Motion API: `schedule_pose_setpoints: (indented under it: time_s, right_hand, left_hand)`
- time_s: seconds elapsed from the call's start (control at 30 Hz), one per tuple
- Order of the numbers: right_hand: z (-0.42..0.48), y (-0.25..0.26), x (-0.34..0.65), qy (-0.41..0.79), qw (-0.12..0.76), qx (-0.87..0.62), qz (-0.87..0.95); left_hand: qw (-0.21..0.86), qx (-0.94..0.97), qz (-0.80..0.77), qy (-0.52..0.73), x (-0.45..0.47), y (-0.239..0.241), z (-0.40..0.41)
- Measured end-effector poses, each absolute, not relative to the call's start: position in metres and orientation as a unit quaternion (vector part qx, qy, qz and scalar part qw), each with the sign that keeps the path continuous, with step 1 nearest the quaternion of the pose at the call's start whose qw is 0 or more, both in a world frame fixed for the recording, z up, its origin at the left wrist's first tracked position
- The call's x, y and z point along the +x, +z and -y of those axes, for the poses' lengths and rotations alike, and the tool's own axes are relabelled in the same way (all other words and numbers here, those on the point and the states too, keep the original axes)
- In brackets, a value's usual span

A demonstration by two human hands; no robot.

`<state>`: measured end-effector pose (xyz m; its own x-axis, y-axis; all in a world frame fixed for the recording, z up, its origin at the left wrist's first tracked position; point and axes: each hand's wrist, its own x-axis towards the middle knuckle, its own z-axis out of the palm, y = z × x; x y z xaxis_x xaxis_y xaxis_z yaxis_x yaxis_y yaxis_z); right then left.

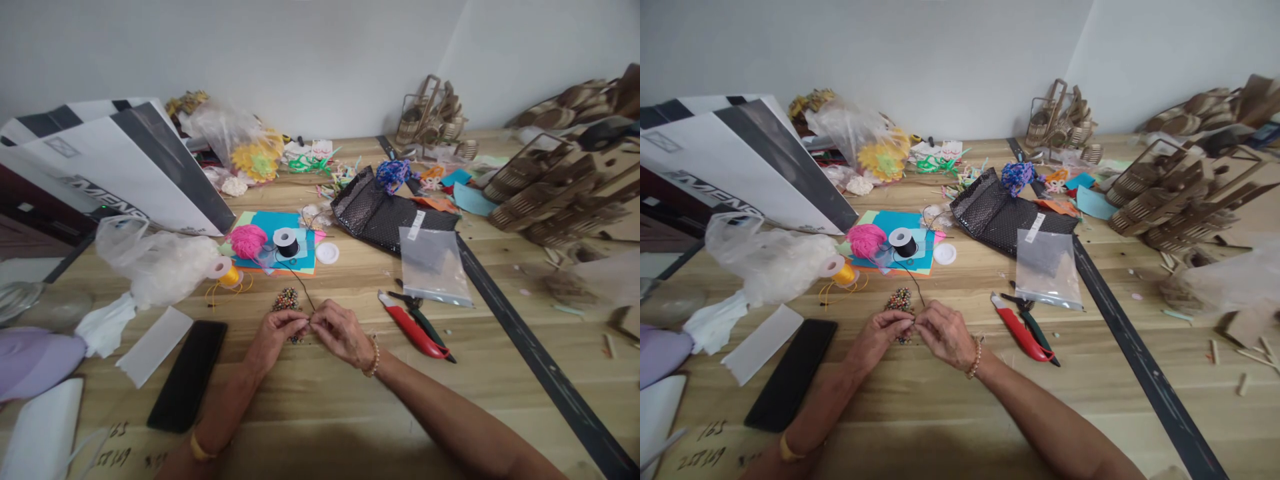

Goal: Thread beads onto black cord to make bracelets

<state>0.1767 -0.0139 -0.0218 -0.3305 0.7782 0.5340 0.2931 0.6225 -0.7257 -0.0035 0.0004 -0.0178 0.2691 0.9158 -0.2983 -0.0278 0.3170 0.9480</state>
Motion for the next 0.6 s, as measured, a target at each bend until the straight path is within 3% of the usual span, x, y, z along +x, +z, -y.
schedule_pose_setpoints:
  time_s: [0.6]
  right_hand:
    - [0.0132, -0.0228, 0.1757, 0.252, 0.476, -0.339, 0.771]
  left_hand:
    - [0.66, 0.43, -0.498, 0.363, -0.0021, -0.0132, 0.0001]
